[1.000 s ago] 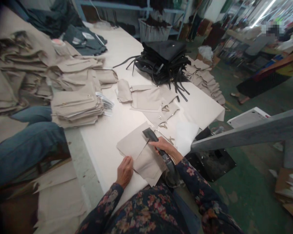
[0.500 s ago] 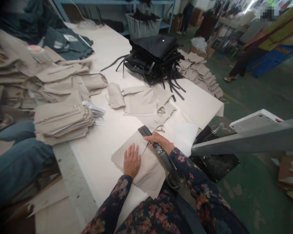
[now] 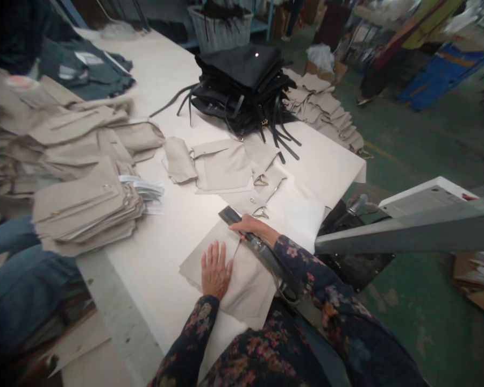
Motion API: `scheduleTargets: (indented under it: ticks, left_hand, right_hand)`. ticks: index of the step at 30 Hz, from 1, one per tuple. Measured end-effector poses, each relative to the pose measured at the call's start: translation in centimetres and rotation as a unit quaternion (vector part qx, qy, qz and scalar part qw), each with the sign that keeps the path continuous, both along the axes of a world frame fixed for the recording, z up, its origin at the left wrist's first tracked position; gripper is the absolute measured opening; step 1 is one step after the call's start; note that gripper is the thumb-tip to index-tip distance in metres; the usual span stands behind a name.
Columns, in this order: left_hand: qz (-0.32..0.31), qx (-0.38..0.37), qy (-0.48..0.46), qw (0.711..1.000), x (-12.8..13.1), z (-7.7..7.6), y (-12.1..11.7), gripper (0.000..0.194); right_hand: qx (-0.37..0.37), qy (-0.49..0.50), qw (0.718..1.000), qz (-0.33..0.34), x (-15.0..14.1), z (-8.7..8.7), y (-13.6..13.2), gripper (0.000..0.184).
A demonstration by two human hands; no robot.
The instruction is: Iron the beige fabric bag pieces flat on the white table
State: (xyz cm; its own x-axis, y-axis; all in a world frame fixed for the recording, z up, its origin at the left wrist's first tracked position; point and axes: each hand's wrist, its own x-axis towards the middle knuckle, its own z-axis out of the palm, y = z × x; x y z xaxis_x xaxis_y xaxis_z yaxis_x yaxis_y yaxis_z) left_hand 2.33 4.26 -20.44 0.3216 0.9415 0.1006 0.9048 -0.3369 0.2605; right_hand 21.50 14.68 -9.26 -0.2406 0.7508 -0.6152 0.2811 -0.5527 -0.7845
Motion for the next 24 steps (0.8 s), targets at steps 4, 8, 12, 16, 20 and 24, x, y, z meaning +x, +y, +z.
scheduleTargets:
  ticks: [4, 8, 12, 16, 20, 24]
  left_hand:
    - [0.001, 0.001, -0.004, 1.000, 0.0, -0.2, 0.0, 0.065]
    - [0.001, 0.005, -0.011, 1.000, 0.1, -0.3, 0.0, 0.063]
    - [-0.007, 0.006, -0.022, 1.000, 0.1, -0.4, -0.2, 0.056]
    - [-0.014, 0.009, -0.012, 1.000, 0.2, -0.4, -0.3, 0.055]
    - [-0.016, 0.009, 0.012, 1.000, 0.4, -0.4, -0.3, 0.057]
    - [-0.010, 0.014, 0.025, 1.000, 0.6, -0.5, -0.5, 0.058]
  right_hand:
    - [0.005, 0.020, 1.000, -0.020, 1.0, 1.0, 0.3, 0.040]
    - [0.030, 0.015, 0.997, -0.067, 5.6, 3.6, -4.4, 0.041]
    - [0.057, -0.026, 0.993, -0.104, 10.1, 5.3, -11.4, 0.041]
    - [0.038, -0.054, 0.991, -0.114, 11.5, 4.9, -18.3, 0.042]
    - [0.003, -0.046, 0.989, -0.141, 10.3, 3.6, -23.7, 0.041]
    - [-0.021, -0.037, 0.986, -0.164, 8.6, 1.5, -24.9, 0.038]
